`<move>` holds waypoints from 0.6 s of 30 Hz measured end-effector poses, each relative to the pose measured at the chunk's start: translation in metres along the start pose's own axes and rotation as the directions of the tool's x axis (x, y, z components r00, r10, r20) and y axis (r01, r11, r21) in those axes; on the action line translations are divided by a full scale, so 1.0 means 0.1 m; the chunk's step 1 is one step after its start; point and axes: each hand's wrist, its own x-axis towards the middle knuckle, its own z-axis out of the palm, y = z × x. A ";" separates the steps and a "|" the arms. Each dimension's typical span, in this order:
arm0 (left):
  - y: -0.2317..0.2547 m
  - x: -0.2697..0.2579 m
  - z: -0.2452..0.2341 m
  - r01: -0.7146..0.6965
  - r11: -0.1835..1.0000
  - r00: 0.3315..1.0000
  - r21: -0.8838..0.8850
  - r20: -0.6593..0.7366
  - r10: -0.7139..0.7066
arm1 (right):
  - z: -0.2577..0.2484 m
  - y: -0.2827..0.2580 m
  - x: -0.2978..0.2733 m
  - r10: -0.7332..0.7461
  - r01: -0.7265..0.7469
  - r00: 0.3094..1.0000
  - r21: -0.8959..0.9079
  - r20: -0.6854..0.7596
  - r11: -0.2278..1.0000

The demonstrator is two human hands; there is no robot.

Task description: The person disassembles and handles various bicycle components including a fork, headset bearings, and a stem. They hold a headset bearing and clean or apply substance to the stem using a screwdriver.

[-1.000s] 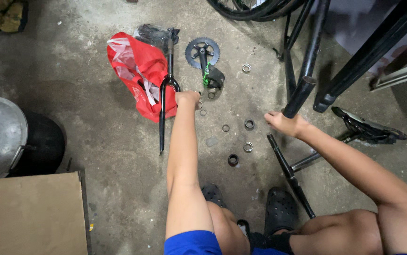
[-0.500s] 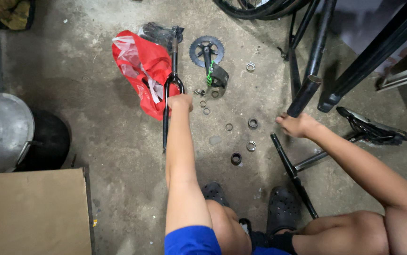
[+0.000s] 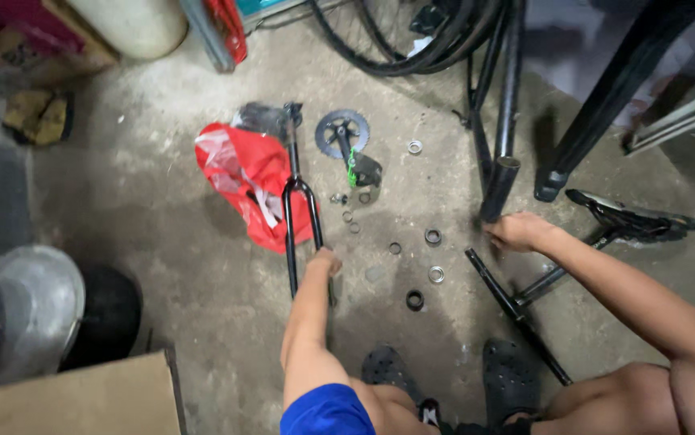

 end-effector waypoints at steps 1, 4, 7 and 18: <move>0.05 -0.02 0.03 0.040 0.993 0.998 -0.111 -0.046 -0.045 | 0.00 0.03 0.01 -0.012 0.012 1.000 -0.055 0.003 0.998; 0.18 -0.03 -0.01 0.195 0.858 0.952 -0.476 -0.118 -0.282 | 0.02 0.12 0.04 -0.033 0.030 0.999 -0.096 -0.024 0.995; 0.23 -0.04 0.06 0.343 0.584 0.824 -0.735 -0.064 -0.564 | 0.04 0.15 0.04 -0.010 0.011 0.998 0.014 -0.065 1.000; 0.14 0.01 0.16 0.295 0.524 0.757 -0.799 -0.139 -0.639 | -0.04 0.21 -0.11 0.079 -0.078 0.997 -0.069 0.009 0.995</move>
